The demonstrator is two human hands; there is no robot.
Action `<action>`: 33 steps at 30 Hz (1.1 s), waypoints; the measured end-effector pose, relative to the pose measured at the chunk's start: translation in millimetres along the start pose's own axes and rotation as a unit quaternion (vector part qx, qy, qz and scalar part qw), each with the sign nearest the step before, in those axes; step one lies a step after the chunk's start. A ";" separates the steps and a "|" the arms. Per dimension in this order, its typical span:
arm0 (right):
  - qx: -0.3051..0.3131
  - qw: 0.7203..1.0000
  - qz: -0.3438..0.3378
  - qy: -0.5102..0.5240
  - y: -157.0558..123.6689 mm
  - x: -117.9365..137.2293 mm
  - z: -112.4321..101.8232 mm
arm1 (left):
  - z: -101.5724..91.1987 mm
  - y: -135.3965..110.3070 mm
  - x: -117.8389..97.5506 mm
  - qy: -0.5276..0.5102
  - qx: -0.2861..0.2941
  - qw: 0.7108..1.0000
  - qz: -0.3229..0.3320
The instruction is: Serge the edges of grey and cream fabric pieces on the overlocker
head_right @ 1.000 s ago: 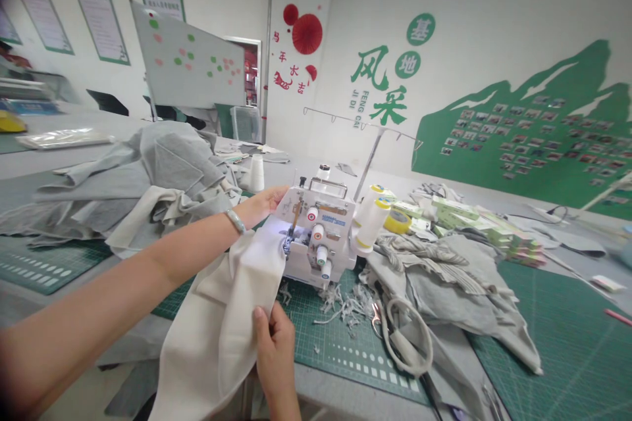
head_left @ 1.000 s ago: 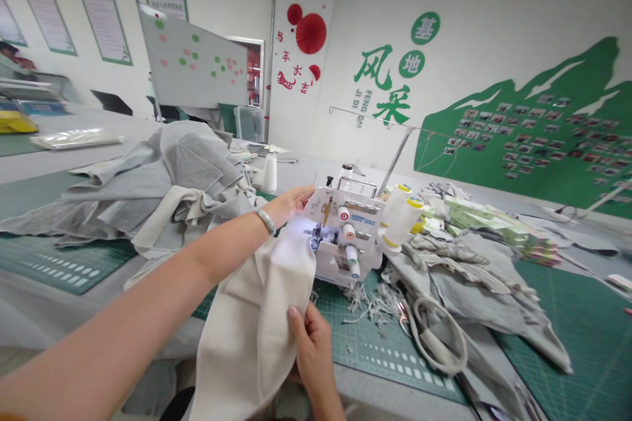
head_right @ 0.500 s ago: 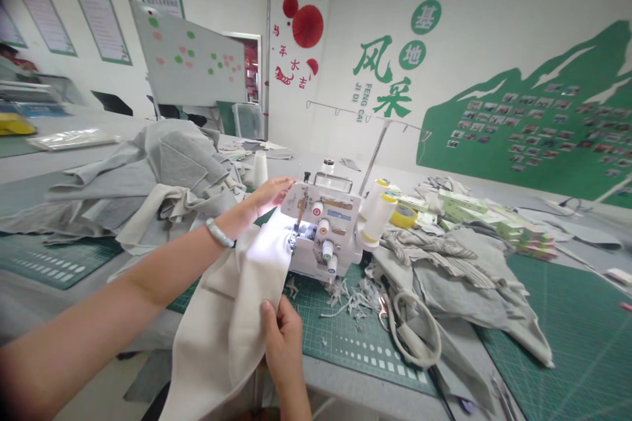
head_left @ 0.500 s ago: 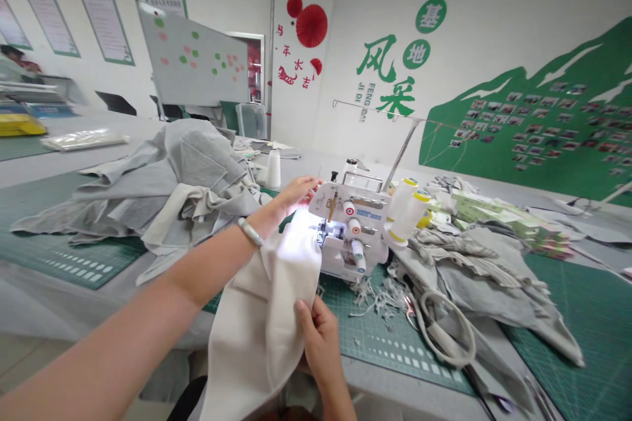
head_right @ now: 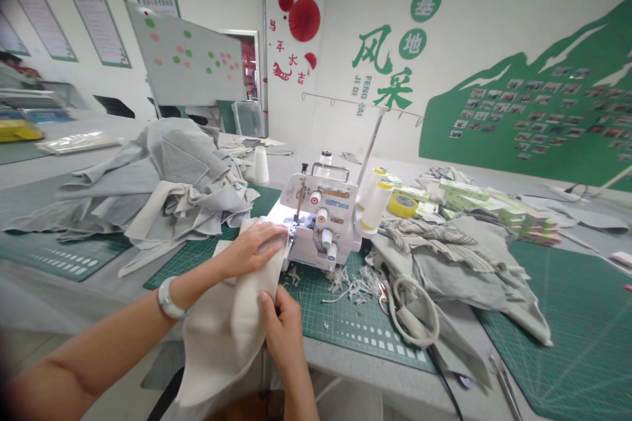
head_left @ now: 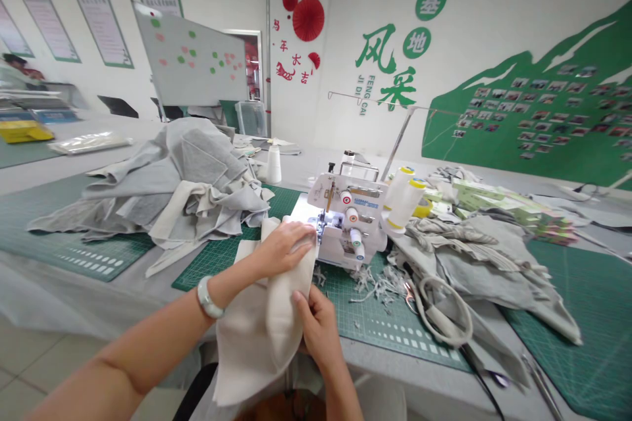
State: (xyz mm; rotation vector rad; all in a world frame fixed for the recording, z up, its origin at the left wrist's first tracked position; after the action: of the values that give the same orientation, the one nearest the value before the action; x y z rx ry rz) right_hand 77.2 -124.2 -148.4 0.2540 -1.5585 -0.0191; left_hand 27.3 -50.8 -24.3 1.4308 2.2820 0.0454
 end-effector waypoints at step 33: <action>0.058 0.998 -0.013 -0.028 -3.0 10.2 11.1 | 0.0 -3.3 -6.8 0.033 0.059 0.996 0.052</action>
State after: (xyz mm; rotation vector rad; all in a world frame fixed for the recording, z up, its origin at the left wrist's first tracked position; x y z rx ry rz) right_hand 66.8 -130.6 -138.9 0.3679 -1.6144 0.0455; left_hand 27.0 -58.2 -22.8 1.6310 2.2945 -0.0090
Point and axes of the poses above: each hand's wrist, its own y-axis towards the middle knuckle, its own z-axis out of the palm, x = y × z, the point moved 10 cm from there along y, towards the middle knuckle, and after that the axes turned 15 degrees about x, right-handed, at the moved point
